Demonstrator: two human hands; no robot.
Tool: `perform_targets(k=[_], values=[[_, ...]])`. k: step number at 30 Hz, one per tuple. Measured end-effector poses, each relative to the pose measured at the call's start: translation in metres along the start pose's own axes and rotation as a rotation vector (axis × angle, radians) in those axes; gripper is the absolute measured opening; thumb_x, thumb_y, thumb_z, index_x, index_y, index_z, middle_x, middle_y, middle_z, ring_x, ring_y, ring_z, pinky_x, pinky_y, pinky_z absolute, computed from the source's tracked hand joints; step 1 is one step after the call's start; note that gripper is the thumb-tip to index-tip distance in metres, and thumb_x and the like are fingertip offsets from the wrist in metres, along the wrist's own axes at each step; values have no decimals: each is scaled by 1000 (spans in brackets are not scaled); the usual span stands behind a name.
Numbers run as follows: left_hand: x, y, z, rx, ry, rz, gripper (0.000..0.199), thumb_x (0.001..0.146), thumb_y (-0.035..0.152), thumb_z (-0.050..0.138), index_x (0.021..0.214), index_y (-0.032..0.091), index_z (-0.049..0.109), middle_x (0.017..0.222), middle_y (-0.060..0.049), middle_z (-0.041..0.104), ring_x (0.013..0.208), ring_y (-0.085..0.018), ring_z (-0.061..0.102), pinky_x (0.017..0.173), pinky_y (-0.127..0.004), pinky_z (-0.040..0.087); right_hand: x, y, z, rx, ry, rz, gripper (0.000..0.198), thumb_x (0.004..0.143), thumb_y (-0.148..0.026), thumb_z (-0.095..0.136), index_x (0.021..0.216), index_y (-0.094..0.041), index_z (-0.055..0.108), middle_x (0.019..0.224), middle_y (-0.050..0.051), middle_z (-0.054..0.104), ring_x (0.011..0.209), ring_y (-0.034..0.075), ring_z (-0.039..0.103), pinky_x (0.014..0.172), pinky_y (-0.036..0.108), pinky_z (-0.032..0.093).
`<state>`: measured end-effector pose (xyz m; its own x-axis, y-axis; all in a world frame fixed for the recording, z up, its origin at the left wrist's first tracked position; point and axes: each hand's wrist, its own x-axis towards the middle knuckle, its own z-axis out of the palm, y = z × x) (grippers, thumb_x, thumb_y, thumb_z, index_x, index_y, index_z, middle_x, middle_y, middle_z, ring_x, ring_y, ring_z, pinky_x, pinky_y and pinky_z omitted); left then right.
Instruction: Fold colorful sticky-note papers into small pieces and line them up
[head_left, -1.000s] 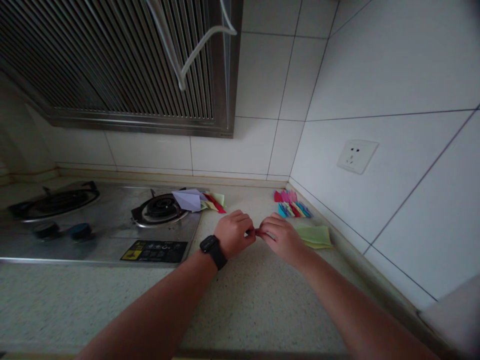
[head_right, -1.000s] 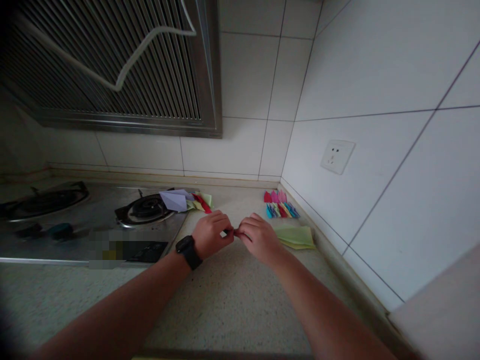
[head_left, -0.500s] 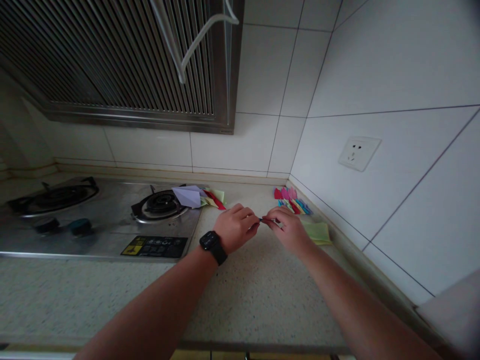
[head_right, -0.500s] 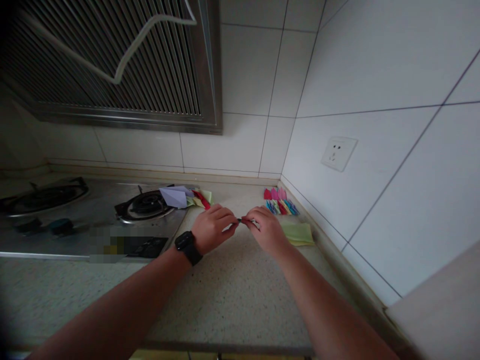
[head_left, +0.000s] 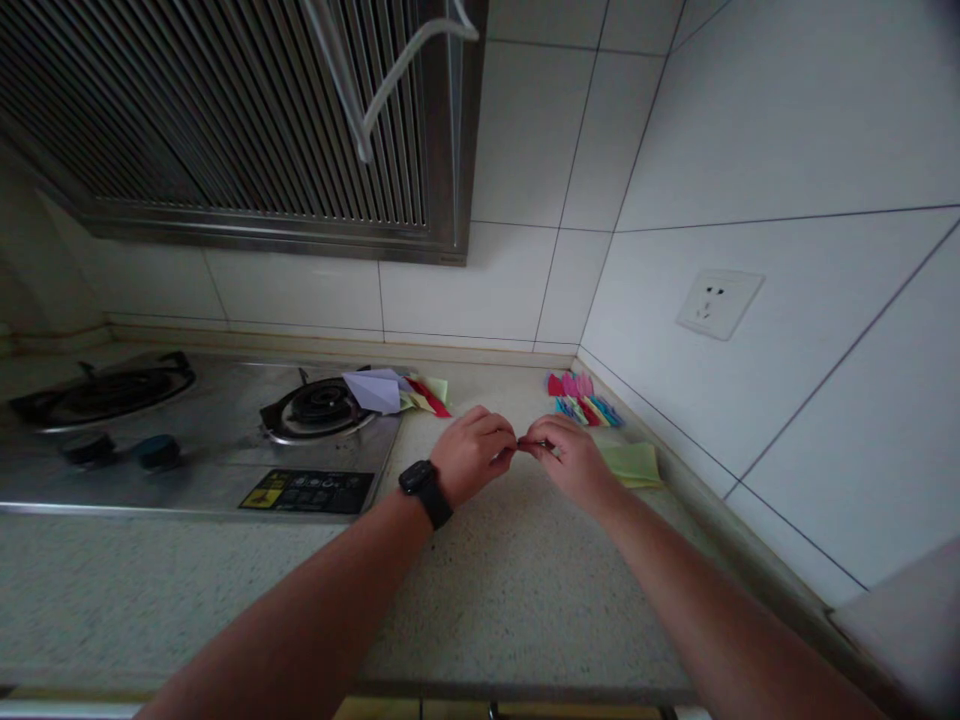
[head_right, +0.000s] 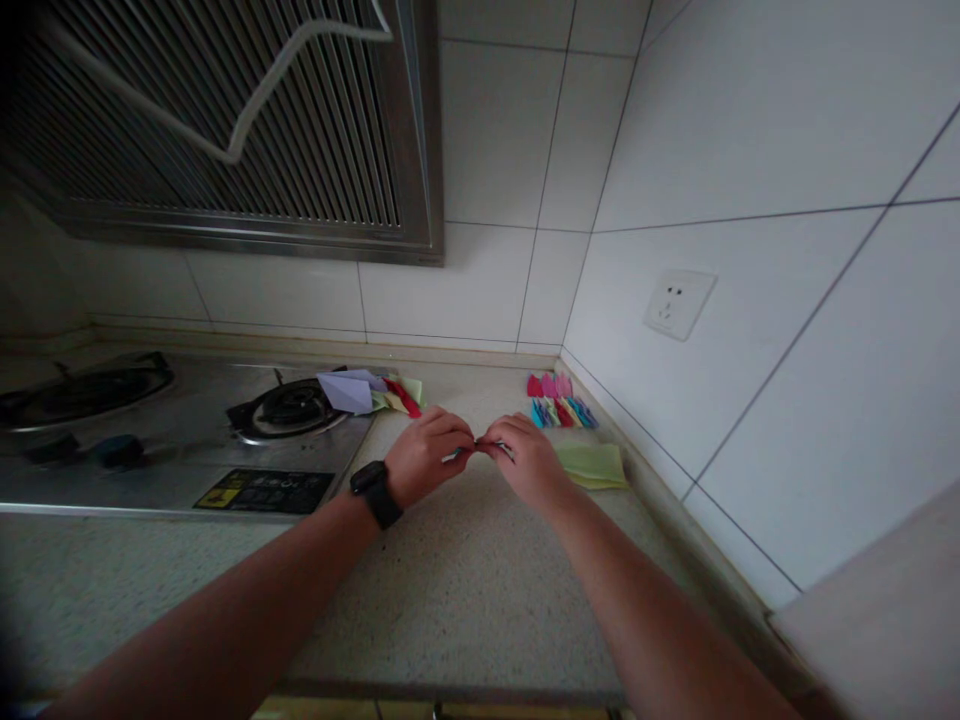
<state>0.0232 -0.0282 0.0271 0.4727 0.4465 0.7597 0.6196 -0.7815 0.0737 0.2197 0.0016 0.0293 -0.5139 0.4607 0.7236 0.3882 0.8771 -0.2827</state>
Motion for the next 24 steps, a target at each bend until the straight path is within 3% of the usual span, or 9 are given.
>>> perform_targets(k=[5, 9, 13, 24], values=[[0, 2, -1, 16, -25, 10, 11, 87, 16, 55, 86, 18, 66, 93, -3, 64, 88, -17, 53, 81, -32, 44, 0, 1, 0, 10, 0, 12, 6, 84, -21, 64, 78, -20, 63, 75, 3, 62, 78, 18, 55, 73, 33, 44], [-1, 1, -2, 36, -5, -66, 8, 85, 18, 58, 90, 18, 65, 96, -5, 64, 90, -19, 53, 82, -34, 43, 1, 1, -3, 27, 25, 32, 4, 84, -23, 64, 81, -20, 64, 78, 4, 62, 79, 18, 56, 74, 33, 44], [-3, -4, -4, 43, -29, -96, 9, 86, 18, 57, 91, 19, 65, 92, -4, 65, 89, -19, 53, 83, -34, 43, 0, 4, -6, 63, 54, 73, 6, 84, -25, 64, 84, -19, 65, 80, 5, 62, 78, 17, 57, 67, 29, 45], [-8, -17, -9, 55, -36, -136, 12, 88, 17, 54, 91, 20, 65, 91, -3, 67, 87, -18, 54, 83, -34, 44, -4, 16, -12, -15, -58, 119, 7, 87, -22, 57, 86, -20, 64, 80, 4, 62, 71, 15, 56, 66, 27, 45]])
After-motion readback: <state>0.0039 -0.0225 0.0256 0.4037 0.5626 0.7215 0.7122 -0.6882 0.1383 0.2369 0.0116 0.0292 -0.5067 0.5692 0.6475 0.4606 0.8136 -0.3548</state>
